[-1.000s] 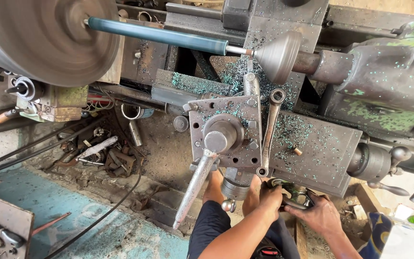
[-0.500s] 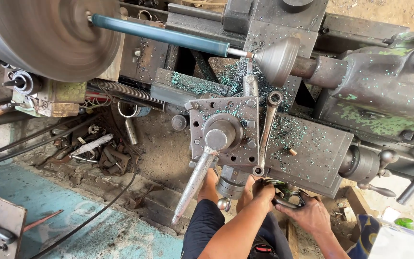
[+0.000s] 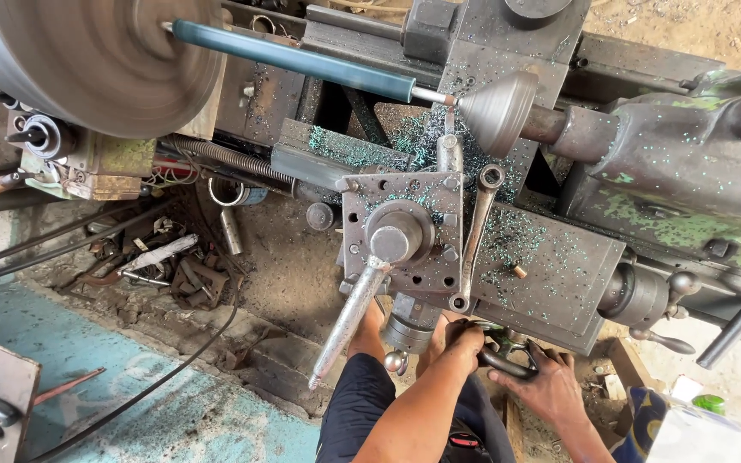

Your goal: Operating a manual lathe machine to shape a metal rod, including tool adjustment and measurement.

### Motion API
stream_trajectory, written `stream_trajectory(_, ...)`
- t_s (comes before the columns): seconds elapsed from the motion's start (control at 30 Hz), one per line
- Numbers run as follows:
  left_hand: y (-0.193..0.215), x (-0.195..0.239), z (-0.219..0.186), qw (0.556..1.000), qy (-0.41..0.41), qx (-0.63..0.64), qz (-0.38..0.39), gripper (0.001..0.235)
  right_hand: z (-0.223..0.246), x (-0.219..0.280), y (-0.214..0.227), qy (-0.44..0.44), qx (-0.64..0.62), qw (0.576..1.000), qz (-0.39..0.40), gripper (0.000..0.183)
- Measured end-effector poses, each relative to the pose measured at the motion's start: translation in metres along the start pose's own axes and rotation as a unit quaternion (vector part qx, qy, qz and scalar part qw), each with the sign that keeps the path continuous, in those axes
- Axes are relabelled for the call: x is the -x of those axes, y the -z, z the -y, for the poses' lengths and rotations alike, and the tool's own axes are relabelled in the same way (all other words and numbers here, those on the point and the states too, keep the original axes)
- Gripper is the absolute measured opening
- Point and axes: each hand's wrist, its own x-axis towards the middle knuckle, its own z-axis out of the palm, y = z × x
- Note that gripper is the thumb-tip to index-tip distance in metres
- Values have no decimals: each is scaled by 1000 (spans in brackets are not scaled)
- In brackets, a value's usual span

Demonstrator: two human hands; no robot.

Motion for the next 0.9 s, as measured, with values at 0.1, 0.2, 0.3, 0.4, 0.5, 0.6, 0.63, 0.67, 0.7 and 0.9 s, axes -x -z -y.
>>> stream_trajectory(0.1,-2,-3,0,991,28,121,45,15,-33,-10,-10,17,19,999,39,125)
stream_trajectory(0.2,-1,3,-3,993,35,105,37,17,-73,-27,-28,120,-64,991,-7,111)
stream_trajectory(0.3,8,45,-19,974,85,212,-14,26,-88,-35,-25,27,-106,989,101,119)
stream_trajectory(0.4,25,101,-39,972,32,230,-45,32,-88,-36,-13,5,-175,975,138,115)
stream_trajectory(0.5,23,93,-40,976,50,209,-41,33,-93,-42,-9,31,-195,970,146,109)
stream_trajectory(0.6,22,89,-40,979,43,195,-47,31,-95,-46,-6,35,-214,964,152,107)
stream_trajectory(0.63,23,90,-40,969,61,235,-53,32,-98,-49,-8,32,-213,964,156,108)
stream_trajectory(0.67,24,90,-40,957,80,274,-58,33,-101,-51,-10,30,-213,963,161,109)
stream_trajectory(0.7,24,88,-40,957,80,274,-59,33,-100,-51,-8,30,-213,963,161,109)
stream_trajectory(0.9,20,70,-38,961,86,264,0,51,-100,-55,-6,11,-279,941,189,119)
